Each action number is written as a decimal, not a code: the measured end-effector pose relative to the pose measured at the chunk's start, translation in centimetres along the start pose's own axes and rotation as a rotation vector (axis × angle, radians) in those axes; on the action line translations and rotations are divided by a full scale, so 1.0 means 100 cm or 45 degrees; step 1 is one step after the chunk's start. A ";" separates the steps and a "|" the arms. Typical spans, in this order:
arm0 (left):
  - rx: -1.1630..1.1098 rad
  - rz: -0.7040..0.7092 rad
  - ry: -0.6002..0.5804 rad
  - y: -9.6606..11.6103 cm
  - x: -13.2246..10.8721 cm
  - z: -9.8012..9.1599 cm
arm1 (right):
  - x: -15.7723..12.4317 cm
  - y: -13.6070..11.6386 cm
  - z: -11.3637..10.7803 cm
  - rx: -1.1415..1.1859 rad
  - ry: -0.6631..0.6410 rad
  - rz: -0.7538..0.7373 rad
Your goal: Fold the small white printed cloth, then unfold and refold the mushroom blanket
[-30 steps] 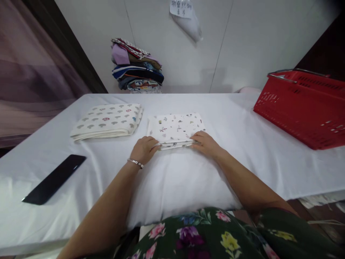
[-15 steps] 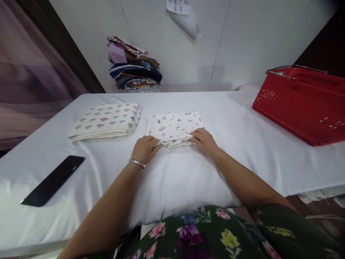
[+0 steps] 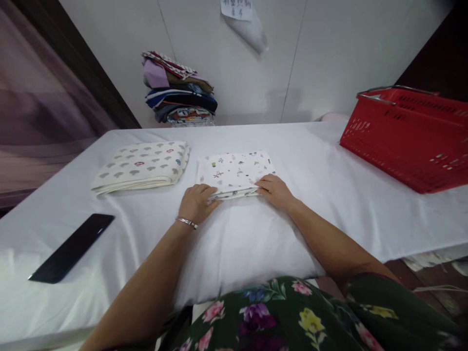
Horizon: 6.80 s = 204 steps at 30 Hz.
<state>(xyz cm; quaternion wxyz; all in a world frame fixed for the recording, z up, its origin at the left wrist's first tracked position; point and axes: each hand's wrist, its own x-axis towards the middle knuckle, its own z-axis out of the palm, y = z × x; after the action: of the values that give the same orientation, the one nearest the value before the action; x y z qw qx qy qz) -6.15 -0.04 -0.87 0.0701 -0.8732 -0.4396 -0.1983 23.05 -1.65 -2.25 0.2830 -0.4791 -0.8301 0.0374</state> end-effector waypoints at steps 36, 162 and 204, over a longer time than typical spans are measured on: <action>0.094 0.004 0.029 0.007 -0.003 0.005 | -0.001 -0.009 -0.002 -0.128 -0.023 -0.058; -0.428 -0.816 -0.424 -0.015 -0.025 -0.015 | 0.064 -0.130 0.075 -0.253 -0.247 -0.221; -1.179 -1.177 -0.378 -0.023 -0.025 -0.010 | 0.052 -0.121 0.073 -0.120 -0.184 -0.325</action>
<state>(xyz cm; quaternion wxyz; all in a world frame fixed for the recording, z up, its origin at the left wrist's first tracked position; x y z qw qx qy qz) -9.62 -0.75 -1.08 -0.4654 -0.5529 -0.6429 -0.2538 8.00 -2.38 -2.01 0.2020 -0.3784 -0.9033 -0.0036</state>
